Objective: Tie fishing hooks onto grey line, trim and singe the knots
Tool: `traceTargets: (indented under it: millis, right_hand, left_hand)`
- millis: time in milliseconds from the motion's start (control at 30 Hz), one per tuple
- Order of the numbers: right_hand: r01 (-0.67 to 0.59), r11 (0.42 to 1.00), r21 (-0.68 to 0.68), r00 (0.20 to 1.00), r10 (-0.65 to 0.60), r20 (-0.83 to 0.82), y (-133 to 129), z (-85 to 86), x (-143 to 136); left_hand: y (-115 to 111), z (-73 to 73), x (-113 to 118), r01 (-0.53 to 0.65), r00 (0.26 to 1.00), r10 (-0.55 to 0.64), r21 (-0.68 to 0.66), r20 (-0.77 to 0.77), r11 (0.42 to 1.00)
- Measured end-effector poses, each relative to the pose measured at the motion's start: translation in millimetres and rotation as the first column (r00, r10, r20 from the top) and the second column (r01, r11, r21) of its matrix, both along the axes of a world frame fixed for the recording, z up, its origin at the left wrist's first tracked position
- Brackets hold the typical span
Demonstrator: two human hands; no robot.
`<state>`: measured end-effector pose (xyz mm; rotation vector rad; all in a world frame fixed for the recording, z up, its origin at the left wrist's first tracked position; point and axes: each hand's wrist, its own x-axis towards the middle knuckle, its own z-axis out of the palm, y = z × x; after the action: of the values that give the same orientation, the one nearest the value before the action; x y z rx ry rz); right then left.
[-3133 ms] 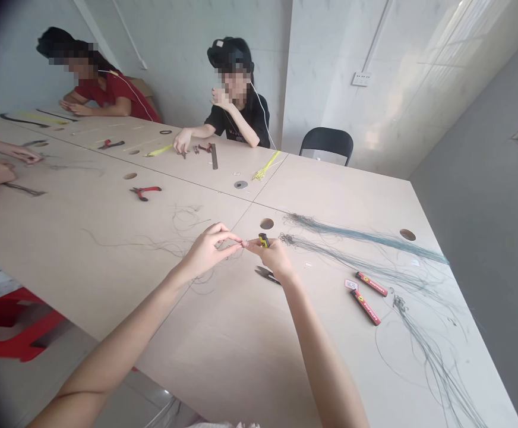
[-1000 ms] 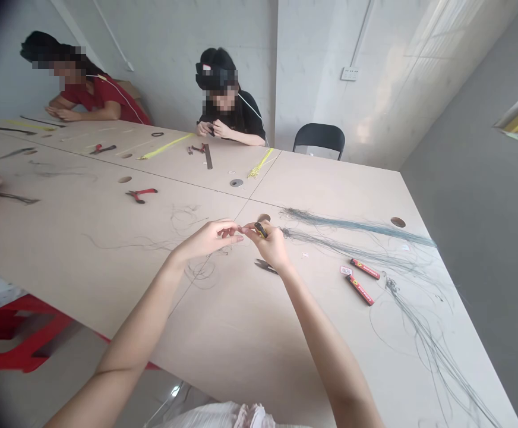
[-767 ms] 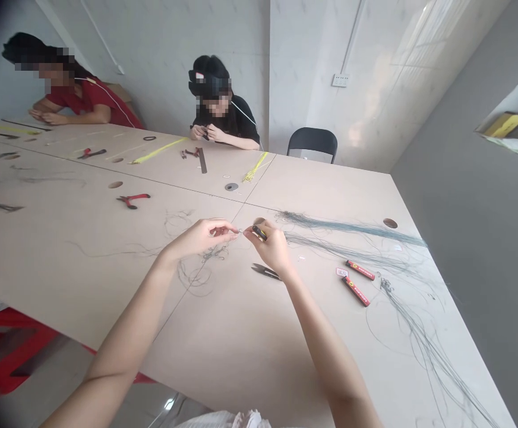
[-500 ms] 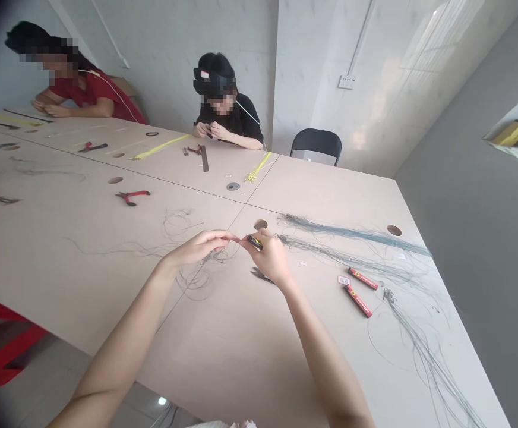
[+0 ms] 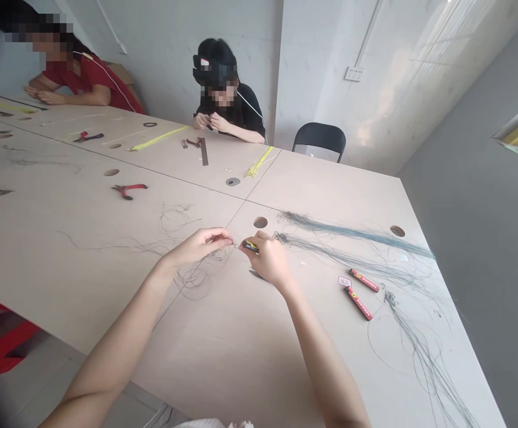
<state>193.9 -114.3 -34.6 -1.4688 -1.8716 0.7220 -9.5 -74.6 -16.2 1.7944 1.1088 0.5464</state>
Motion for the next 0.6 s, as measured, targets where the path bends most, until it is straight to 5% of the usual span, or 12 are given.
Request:
traceTargets:
  millis: [200, 367, 600]
  right_hand:
    - [0.026, 0.996, 0.087, 0.999, -0.029, 0.029, -0.7, -0.8, 2.4]
    - [0.078, 0.981, 0.178, 0.99, -0.055, -0.132, -0.7, 1.6, 9.1]
    - [0.092, 0.994, 0.056, 0.95, -0.071, -0.303, 4.4, -3.9, 9.3]
  left_hand:
    - [2.2, -7.4, -1.5, -0.011, 1.0, 0.011, -0.033, -0.015, 0.999]
    - [5.3, -11.0, -7.6, -0.131, 0.991, 0.132, -0.056, 0.006, 0.99]
    - [5.4, -12.1, -6.1, -0.111, 0.991, 0.11, 0.01, 0.071, 0.994]
